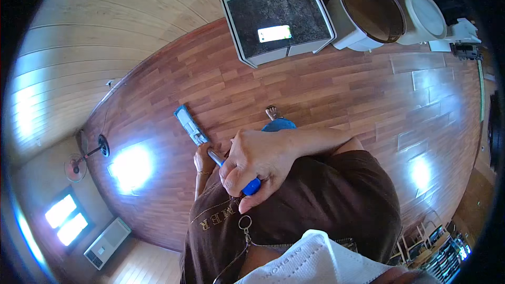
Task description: The person is mopping a wood laminate floor in a large room.
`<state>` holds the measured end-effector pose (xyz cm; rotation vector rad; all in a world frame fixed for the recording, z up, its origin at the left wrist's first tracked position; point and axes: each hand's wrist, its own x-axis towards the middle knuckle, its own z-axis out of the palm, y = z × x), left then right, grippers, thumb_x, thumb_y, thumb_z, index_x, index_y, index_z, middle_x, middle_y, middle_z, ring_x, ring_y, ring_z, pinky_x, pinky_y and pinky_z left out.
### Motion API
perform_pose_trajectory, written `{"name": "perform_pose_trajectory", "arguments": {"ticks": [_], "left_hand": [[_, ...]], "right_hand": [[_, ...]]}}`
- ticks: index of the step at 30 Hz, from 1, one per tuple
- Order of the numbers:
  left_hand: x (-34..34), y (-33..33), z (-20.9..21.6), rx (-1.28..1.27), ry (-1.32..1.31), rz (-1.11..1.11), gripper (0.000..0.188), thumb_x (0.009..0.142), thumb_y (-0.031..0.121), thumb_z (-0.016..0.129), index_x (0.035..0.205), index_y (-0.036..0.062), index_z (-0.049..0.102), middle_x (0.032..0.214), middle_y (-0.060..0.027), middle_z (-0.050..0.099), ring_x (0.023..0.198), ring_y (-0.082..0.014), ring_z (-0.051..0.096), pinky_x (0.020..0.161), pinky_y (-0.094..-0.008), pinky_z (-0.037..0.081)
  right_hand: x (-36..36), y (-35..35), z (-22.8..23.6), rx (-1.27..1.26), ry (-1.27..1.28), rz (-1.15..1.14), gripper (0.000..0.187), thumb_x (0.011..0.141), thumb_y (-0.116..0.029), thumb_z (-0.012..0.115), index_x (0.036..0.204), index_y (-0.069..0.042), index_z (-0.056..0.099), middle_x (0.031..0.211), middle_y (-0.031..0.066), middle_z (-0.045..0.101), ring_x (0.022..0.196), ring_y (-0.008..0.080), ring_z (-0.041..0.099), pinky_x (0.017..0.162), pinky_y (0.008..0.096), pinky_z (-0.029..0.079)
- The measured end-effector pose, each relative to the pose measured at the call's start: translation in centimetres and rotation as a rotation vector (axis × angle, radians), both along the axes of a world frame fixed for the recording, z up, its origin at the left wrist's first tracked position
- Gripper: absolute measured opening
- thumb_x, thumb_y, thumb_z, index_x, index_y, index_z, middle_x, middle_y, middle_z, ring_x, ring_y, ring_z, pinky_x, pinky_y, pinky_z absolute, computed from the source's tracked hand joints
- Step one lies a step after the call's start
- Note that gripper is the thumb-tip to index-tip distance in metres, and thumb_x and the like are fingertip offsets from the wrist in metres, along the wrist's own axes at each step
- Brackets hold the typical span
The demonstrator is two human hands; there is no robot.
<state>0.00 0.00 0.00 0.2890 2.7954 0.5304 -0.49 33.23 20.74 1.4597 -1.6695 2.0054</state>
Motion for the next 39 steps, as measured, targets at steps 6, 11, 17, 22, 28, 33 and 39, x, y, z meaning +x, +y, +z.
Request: {"name": "perform_pose_trajectory", "arguments": {"ticks": [6,11,17,22,28,33,39], "left_hand": [[-0.1,0.7,0.2,-0.067,-0.03,-0.006,0.038,0.078,0.045,0.071,0.078,0.0079,0.065,0.077,-0.0176,0.065,0.072,-0.0383,0.064,0.061,-0.047,0.049],[-0.8,1.7,0.3,-0.034,-0.09,-0.007,0.036,0.08,0.043,0.069,0.078,0.0075,0.065,0.079,-0.0163,0.066,0.072,-0.038,0.064,0.063,-0.0467,0.049],[-1.4,2.4,0.7,-0.055,-0.16,-0.025,0.034,0.08,0.04,0.068,0.079,0.0068,0.065,0.08,-0.0173,0.065,0.075,-0.0378,0.063,0.065,-0.0461,0.049],[-1.5,1.7,0.0,-0.025,-0.124,-0.063,0.029,0.079,0.035,0.069,0.079,0.0067,0.065,0.082,-0.0177,0.065,0.076,-0.0383,0.063,0.065,-0.0466,0.049],[-1.7,2.1,0.6,-0.045,-0.139,-0.08,0.027,0.079,0.033,0.069,0.079,0.0067,0.064,0.08,-0.0176,0.064,0.075,-0.0385,0.063,0.064,-0.0472,0.049],[-1.7,2.2,1.0,-0.05,-0.161,-0.046,0.029,0.08,0.036,0.068,0.079,0.007,0.064,0.08,-0.0169,0.064,0.075,-0.0384,0.062,0.063,-0.0472,0.048],[-1.2,1.1,0.2,-0.08,-0.108,-0.061,0.033,0.08,0.041,0.068,0.079,0.0076,0.064,0.08,-0.0158,0.064,0.075,-0.0378,0.062,0.064,-0.0471,0.049]], "right_hand": [[0.1,0.6,-0.6,-0.022,-0.029,-0.012,0.028,0.078,-0.033,0.074,0.071,-0.014,0.054,0.07,-0.0023,0.061,0.058,0.0212,0.061,0.046,0.0325,0.043],[-0.3,1.5,-1.3,0.011,0.003,-0.049,0.027,0.078,-0.033,0.073,0.07,-0.014,0.056,0.069,-0.0016,0.06,0.058,0.0222,0.061,0.047,0.0341,0.043],[-0.4,2.1,-1.5,0.045,-0.001,-0.089,0.027,0.077,-0.034,0.072,0.07,-0.013,0.056,0.069,-0.0005,0.06,0.059,0.0234,0.061,0.047,0.0348,0.044],[-0.5,2.3,-1.6,0.062,0.001,-0.094,0.028,0.077,-0.033,0.072,0.07,-0.013,0.055,0.069,-0.0004,0.06,0.06,0.0234,0.061,0.048,0.0351,0.044],[-0.5,2.1,-1.5,0.034,-0.022,-0.084,0.028,0.077,-0.032,0.073,0.07,-0.013,0.054,0.067,-0.0006,0.059,0.06,0.0229,0.061,0.048,0.0343,0.043],[-0.7,1.5,-1.5,0.02,-0.004,-0.086,0.028,0.078,-0.032,0.072,0.068,-0.012,0.054,0.066,-0.0009,0.058,0.06,0.022,0.061,0.048,0.0341,0.043],[-0.8,1.0,-1.1,0.019,0.015,-0.045,0.029,0.079,-0.032,0.071,0.066,-0.012,0.053,0.065,-0.001,0.057,0.058,0.0217,0.06,0.046,0.0347,0.042]]}}
